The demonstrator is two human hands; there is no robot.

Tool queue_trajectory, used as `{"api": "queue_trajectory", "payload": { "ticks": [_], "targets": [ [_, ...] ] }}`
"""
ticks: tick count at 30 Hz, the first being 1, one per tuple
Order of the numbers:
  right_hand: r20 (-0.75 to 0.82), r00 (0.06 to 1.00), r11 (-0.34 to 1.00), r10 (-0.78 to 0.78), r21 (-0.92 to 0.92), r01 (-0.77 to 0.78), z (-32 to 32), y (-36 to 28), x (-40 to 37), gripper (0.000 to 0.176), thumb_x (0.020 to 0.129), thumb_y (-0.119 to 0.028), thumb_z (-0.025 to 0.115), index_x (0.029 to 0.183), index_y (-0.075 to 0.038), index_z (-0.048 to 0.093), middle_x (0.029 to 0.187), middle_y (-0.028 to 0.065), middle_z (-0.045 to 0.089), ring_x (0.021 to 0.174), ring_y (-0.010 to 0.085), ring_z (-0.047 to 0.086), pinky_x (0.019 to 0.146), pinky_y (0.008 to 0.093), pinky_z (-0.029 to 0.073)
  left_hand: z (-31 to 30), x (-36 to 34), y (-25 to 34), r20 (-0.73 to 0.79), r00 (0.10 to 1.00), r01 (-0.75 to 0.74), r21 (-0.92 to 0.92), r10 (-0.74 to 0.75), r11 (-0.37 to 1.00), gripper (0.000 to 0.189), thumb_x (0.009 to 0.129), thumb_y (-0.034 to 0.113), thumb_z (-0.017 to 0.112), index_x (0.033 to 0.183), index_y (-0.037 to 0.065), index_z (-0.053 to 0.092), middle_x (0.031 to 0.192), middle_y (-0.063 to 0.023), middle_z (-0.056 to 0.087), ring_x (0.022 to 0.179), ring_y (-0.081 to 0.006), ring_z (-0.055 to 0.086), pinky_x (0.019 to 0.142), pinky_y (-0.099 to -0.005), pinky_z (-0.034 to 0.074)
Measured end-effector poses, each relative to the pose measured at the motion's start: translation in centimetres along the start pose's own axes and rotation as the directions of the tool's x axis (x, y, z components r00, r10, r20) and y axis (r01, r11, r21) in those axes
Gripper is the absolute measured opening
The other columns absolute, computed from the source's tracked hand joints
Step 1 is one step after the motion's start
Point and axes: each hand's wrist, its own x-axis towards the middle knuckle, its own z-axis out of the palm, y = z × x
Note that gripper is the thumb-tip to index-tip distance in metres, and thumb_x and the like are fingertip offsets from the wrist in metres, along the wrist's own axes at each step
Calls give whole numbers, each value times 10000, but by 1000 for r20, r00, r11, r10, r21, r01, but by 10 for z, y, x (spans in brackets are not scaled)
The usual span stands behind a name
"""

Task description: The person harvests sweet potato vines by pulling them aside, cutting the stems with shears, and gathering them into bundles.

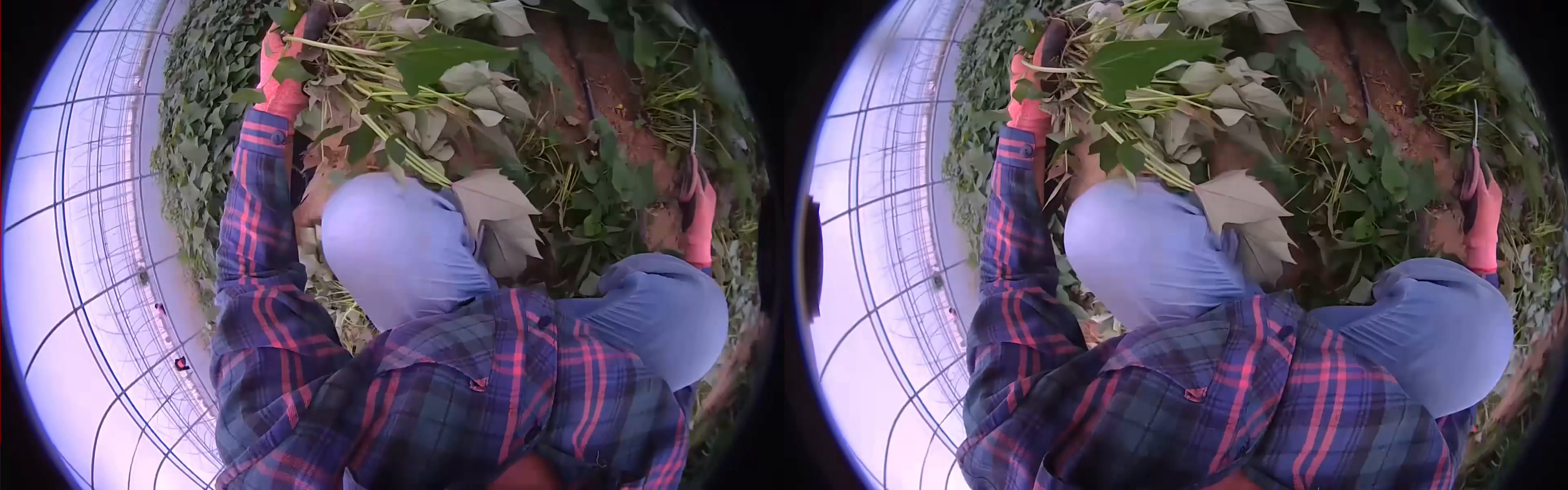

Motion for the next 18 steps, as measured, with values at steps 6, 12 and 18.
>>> {"api": "queue_trajectory", "payload": {
  "ticks": [6, 12, 18],
  "targets": [
    [153, 983, 973, 103, -219, -68, 33, 15, -2, 378, 936, -199, 532, 1282, -47, 536, 876, -2, 593, 687, 66, 528, 595, 204, 409, -124, -164, 42, -329, 808, -27, 808, 489, 588, 381, 896, 189, 574, 1185, -48, 500, 1140, -173, 590, 1017, -289, 575, 861, -357, 471],
    [197, 959, 922, 204, -367, -122, 65, 19, -28, 381, 929, -167, 531, 1287, -38, 528, 908, 14, 596, 714, 85, 538, 624, 215, 421, -215, -298, 72, -370, 613, 303, 926, 698, 225, 443, 869, 250, 600, 1163, -67, 503, 1115, -211, 590, 1015, -342, 556, 861, -391, 449],
    [226, 946, 890, 233, -440, -115, 86, 12, -44, 385, 922, -134, 530, 1292, -30, 520, 940, 30, 600, 741, 104, 549, 654, 225, 433, -204, -295, 29, -219, 588, 480, 869, 779, -118, 271, 841, 266, 613, 997, 47, 579, 894, -152, 647, 841, -359, 622, 752, -427, 471]
  ]
}}
